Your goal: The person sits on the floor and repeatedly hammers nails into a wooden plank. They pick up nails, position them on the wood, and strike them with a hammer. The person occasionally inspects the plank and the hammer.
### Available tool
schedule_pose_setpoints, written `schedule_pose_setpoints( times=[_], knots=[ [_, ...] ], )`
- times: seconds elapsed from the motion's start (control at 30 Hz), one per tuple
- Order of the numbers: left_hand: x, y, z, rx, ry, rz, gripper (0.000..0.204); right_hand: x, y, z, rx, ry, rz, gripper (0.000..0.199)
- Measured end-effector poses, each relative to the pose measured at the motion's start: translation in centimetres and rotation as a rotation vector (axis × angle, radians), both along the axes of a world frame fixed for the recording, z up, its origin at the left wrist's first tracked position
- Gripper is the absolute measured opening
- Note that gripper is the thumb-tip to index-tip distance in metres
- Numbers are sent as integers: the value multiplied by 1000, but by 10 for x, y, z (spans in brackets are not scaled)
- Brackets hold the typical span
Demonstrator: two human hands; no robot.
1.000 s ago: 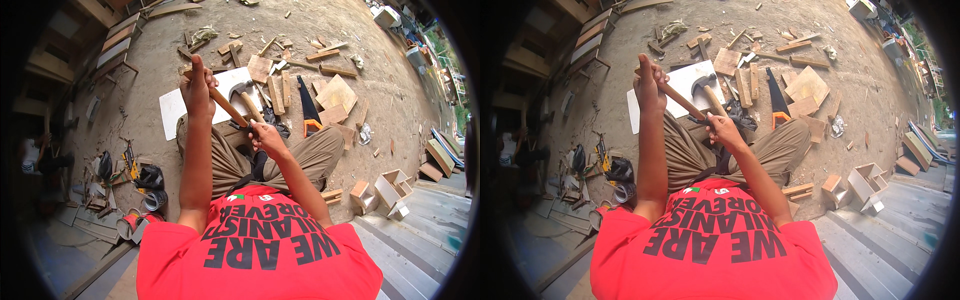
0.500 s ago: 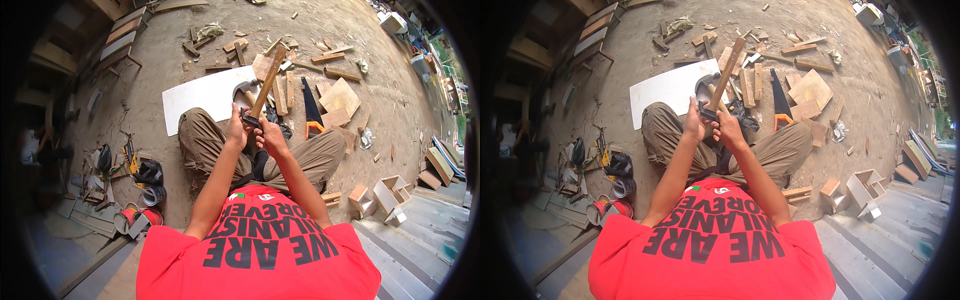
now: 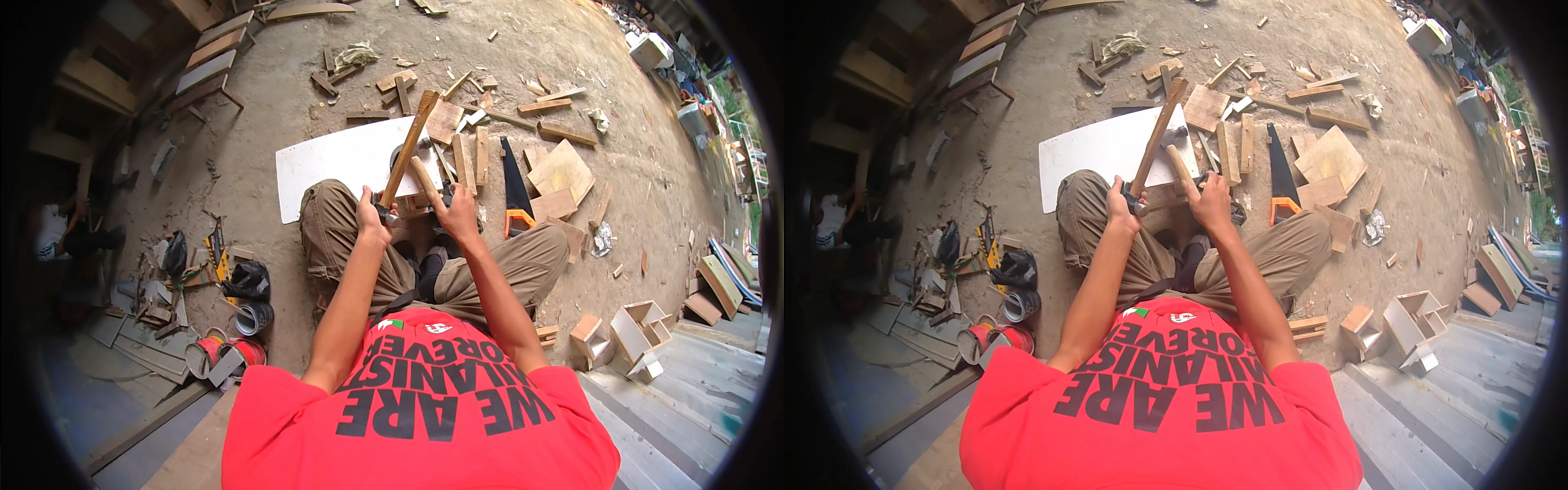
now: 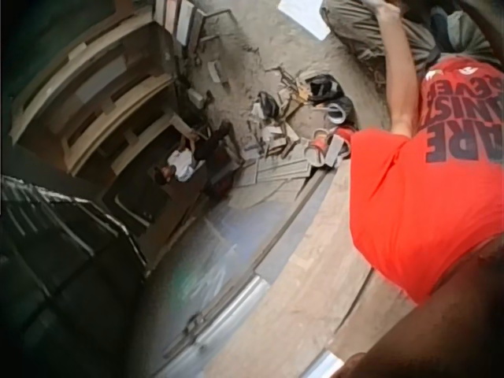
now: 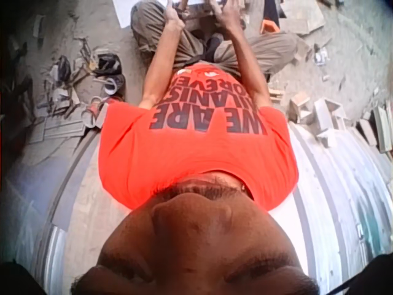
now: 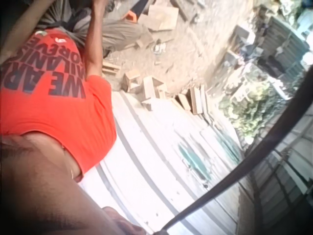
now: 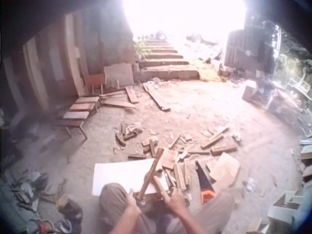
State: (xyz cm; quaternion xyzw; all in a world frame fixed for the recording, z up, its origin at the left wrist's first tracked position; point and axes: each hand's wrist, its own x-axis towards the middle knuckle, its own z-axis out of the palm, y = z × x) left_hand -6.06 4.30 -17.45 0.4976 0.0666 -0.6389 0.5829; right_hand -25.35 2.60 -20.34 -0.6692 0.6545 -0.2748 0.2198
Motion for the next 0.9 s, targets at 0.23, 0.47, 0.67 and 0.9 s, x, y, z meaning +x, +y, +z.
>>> schedule_pose_setpoints(
  times=[0.23,0.47,0.67,0.9],
  knots=[
    [2,5,21,13,79,-97,55,26,-18,-6,298,76,52,59],
    [7,-1,22,-154,223,-99,51,1,-30,-1,566,-498,167,38],
    [15,-5,14,-299,354,-254,48,-7,24,56,467,-1052,291,22],
    [10,-10,15,-471,333,-405,43,8,26,110,368,-1251,138,21]
  ],
)
